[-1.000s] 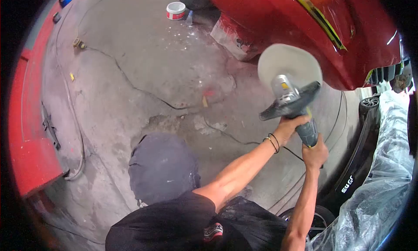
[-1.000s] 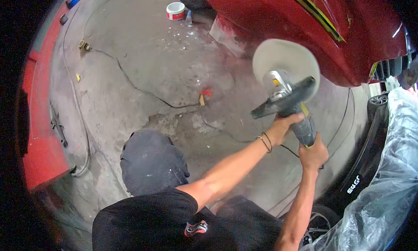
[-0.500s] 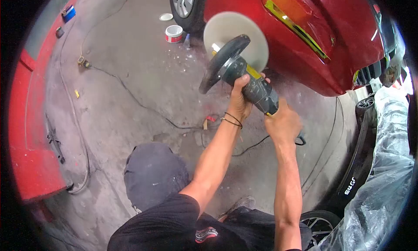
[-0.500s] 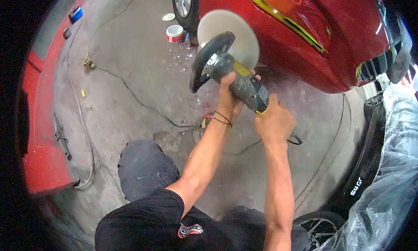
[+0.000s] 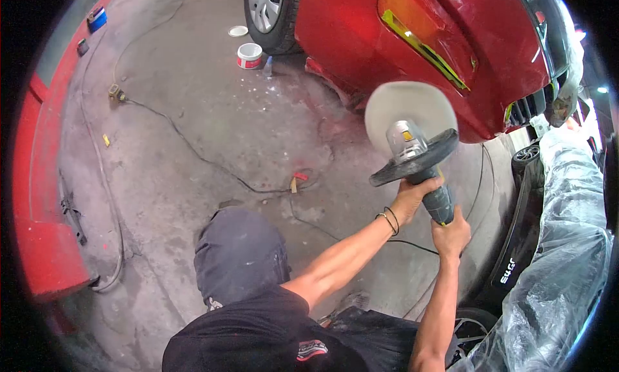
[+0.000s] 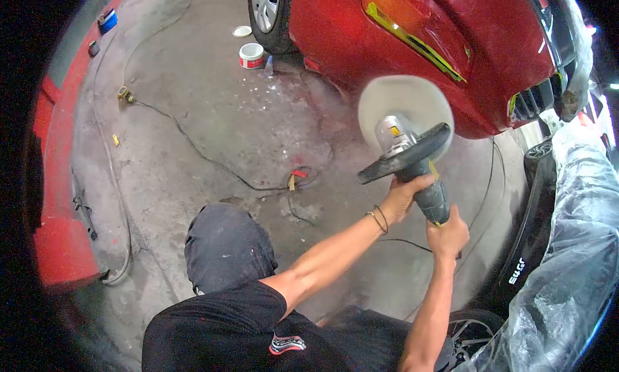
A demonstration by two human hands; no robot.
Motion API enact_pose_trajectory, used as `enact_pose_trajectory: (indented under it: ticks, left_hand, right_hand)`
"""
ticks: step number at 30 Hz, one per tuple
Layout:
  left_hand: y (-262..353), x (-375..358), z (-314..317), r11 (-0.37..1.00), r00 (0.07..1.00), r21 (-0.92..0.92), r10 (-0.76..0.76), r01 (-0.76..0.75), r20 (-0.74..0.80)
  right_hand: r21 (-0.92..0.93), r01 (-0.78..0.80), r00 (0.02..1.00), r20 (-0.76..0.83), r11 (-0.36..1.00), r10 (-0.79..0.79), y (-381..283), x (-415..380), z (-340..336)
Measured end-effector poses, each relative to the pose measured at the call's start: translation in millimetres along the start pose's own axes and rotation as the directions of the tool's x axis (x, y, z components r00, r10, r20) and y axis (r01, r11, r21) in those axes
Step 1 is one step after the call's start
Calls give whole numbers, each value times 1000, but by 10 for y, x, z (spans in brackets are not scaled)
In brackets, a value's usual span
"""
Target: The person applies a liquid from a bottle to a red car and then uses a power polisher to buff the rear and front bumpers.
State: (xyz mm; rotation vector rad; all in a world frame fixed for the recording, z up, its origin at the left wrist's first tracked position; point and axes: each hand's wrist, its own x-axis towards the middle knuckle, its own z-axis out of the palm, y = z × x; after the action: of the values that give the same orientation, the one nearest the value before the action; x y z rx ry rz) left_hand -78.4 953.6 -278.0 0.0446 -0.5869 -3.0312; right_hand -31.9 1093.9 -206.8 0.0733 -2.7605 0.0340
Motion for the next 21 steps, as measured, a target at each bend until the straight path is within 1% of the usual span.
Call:
enact_pose_trajectory:
  ticks: [1,3,4,6,8,10,12,14,15,16,18,19,21]
  left_hand:
    - [-12,5,-88,999,999,48,-2,4,-52]
    - [76,46,-303,999,996,-28,32,-35,-82]
    - [158,82,-421,997,994,-60,50,-56,-101]
    - [491,140,-623,982,972,-44,174,-183,-156]
    - [1198,68,-586,969,973,-89,230,-231,-21]
    - [1772,227,-742,947,948,29,319,-319,11]
    - [2347,351,-818,948,954,107,295,-300,58]
    - [2861,397,-703,910,937,225,337,-349,90]
    - [3044,443,-605,885,928,281,356,-372,107]
    - [3180,521,-501,866,916,297,373,-401,150]
    - [3391,672,-361,831,892,328,395,-449,219]
    - [3453,759,-276,785,858,346,461,-513,226]
    - [3537,830,-165,761,853,385,458,-522,250]
  right_hand:
    - [-9,32,999,4,999,-32,11,-14,52]
    - [-19,92,996,12,996,-92,-217,-2,134]
    - [-21,99,994,42,995,-98,-371,28,179]
    - [-17,114,989,98,993,-111,-789,125,246]
    - [111,123,979,152,986,-139,-1288,214,293]
    - [197,50,970,222,979,-94,-1911,274,216]
    - [264,-16,958,281,964,-61,-2479,346,92]
    - [394,-44,963,262,918,-66,-2900,445,9]
    - [444,-50,973,223,895,-57,-3013,525,-11]
    - [491,-51,981,186,869,-47,-3106,606,-19]
    - [550,-46,991,128,834,-30,-3201,750,-89]
    - [563,-35,994,102,826,-27,-3217,830,-177]
    - [614,-32,997,70,789,-14,-3228,934,-200]
